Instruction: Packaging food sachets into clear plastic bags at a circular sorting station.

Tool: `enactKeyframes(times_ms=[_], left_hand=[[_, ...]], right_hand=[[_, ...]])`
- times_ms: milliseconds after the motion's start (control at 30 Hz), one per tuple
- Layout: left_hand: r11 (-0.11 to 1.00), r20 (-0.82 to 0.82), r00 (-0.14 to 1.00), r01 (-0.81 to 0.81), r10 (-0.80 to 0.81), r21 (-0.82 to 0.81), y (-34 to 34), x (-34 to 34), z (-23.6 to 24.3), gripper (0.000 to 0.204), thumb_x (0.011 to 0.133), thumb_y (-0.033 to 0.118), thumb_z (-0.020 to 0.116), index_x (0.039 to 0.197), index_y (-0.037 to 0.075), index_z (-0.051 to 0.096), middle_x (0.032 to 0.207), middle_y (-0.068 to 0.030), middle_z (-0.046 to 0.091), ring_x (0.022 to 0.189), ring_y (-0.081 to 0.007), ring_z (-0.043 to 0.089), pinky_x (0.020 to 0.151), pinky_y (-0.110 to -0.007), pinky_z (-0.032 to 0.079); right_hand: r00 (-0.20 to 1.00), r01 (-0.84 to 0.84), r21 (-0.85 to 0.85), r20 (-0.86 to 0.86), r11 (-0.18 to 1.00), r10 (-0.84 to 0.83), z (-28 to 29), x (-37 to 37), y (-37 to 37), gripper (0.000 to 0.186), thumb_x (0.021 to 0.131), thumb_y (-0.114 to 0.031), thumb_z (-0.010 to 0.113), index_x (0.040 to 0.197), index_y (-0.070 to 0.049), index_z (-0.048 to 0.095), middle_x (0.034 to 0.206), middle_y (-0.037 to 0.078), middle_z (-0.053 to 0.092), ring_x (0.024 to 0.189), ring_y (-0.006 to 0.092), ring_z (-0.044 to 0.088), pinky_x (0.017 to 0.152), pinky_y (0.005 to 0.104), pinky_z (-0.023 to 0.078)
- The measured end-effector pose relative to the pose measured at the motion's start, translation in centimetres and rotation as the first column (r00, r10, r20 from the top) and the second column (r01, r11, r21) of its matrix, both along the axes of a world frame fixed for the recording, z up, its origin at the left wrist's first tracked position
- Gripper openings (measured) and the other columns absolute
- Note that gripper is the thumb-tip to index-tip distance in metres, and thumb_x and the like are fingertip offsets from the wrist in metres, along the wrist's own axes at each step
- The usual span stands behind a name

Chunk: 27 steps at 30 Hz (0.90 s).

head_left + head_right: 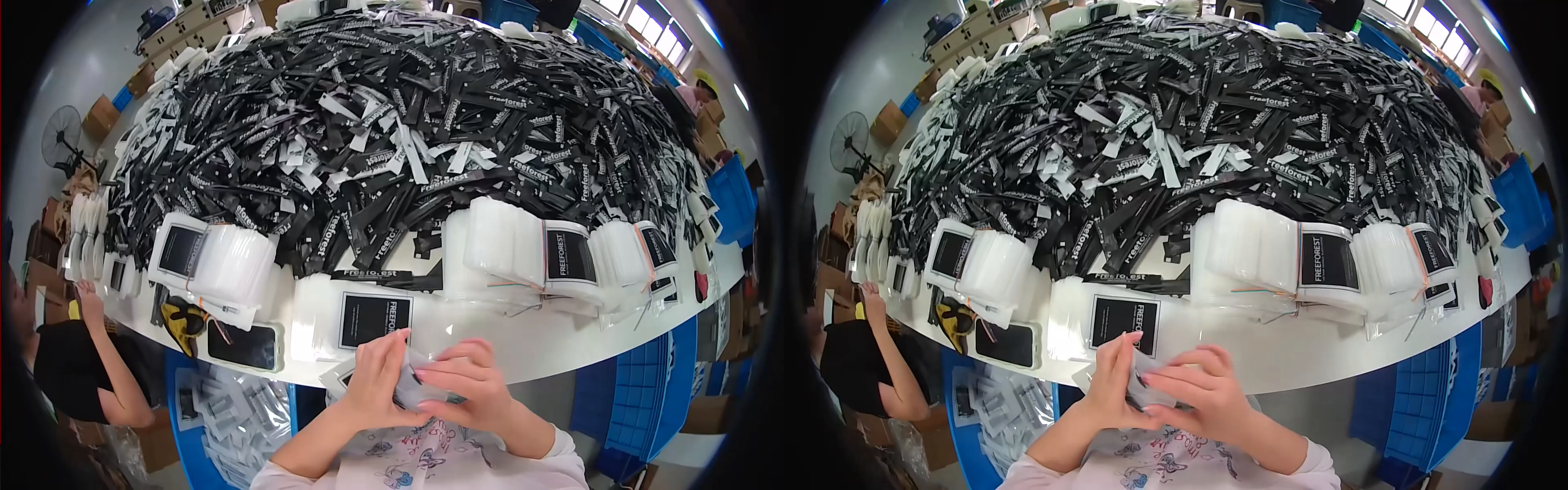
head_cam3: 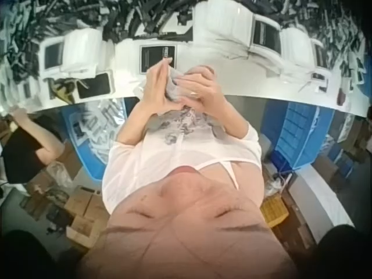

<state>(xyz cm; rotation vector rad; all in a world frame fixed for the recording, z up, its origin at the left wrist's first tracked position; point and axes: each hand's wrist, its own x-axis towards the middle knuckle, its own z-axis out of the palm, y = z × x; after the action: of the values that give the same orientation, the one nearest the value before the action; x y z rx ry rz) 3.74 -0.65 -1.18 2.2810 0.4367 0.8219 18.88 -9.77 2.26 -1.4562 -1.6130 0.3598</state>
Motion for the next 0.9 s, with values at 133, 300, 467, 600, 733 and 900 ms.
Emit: enactKeyframes(times_ms=[133, 300, 467, 600, 733, 900], left_hand=[[0.995, -0.118, 0.990, 0.082, -0.075, 0.062, -0.2, -0.1, 0.5, 0.094, 0.056, 0.039, 0.075, 0.126, -0.006, 0.029, 0.118, -0.0190, 0.040, 0.103, -0.0322, 0.042, 0.083, -0.040, 0.034], [0.940, -0.123, 0.983, 0.089, -0.136, -0.330, 1.2, -1.1, 1.0, 0.094, 0.062, 0.027, 0.076, 0.132, -0.001, 0.019, 0.106, -0.0158, 0.052, 0.091, -0.0314, 0.054, 0.075, -0.035, 0.045], [0.940, -0.106, 0.987, 0.078, -0.119, -0.331, 0.9, -0.9, 0.1, 0.093, 0.065, 0.020, 0.074, 0.135, 0.003, 0.015, 0.085, -0.0099, 0.063, 0.068, -0.0264, 0.061, 0.061, -0.030, 0.048], [0.778, 0.000, 0.999, 0.031, -0.040, -0.627, -0.1, -0.7, 0.3, 0.082, 0.067, 0.014, 0.073, 0.133, 0.005, 0.026, 0.081, -0.0072, 0.063, 0.067, -0.0171, 0.061, 0.057, -0.026, 0.047], [0.536, 0.053, 0.997, 0.019, 0.049, -0.844, -0.5, -0.7, 0.6, 0.039, 0.071, 0.008, 0.070, 0.108, 0.002, 0.056, 0.077, -0.0034, 0.063, 0.065, -0.0051, 0.055, 0.053, -0.019, 0.043], [0.617, 0.192, 0.980, 0.116, 0.058, -0.778, -0.2, -1.9, 0.4, 0.015, 0.076, 0.003, 0.064, 0.090, 0.000, 0.064, 0.071, -0.0024, 0.062, 0.060, -0.0051, 0.053, 0.051, -0.018, 0.040]], right_hand=[[0.971, -0.165, -0.114, 0.157, 0.980, 0.182, -1.5, 0.6, -0.4, 0.018, 0.067, -0.017, 0.071, 0.079, -0.009, 0.061, 0.073, 0.000, 0.059, 0.083, 0.0167, 0.055, 0.089, 0.0430, 0.033], [0.968, -0.217, -0.169, 0.093, 0.962, 0.234, -0.7, 1.9, -0.2, 0.013, 0.070, -0.014, 0.067, 0.080, -0.008, 0.060, 0.071, -0.001, 0.059, 0.082, 0.0181, 0.055, 0.090, 0.0429, 0.033], [0.939, -0.301, -0.236, 0.095, 0.924, 0.330, -0.5, 2.3, 0.6, 0.014, 0.072, -0.014, 0.066, 0.082, -0.006, 0.060, 0.085, 0.003, 0.059, 0.085, 0.0199, 0.053, 0.088, 0.0400, 0.036], [0.995, -0.099, -0.056, 0.011, 0.994, 0.100, 0.2, 1.2, 1.1, 0.020, 0.071, -0.012, 0.067, 0.089, -0.006, 0.059, 0.088, 0.005, 0.056, 0.087, 0.0198, 0.051, 0.081, 0.0365, 0.039], [0.954, 0.076, -0.161, -0.274, 0.984, -0.118, -0.9, 0.6, -0.1, 0.016, 0.069, -0.009, 0.069, 0.081, -0.003, 0.060, 0.082, 0.007, 0.057, 0.077, 0.0196, 0.053, 0.074, 0.0321, 0.040], [0.978, -0.154, -0.075, -0.152, 0.985, 0.142, -1.7, 0.1, 1.1, 0.008, 0.074, -0.009, 0.064, 0.081, -0.006, 0.062, 0.080, 0.004, 0.059, 0.070, 0.0188, 0.055, 0.065, 0.0281, 0.040]])
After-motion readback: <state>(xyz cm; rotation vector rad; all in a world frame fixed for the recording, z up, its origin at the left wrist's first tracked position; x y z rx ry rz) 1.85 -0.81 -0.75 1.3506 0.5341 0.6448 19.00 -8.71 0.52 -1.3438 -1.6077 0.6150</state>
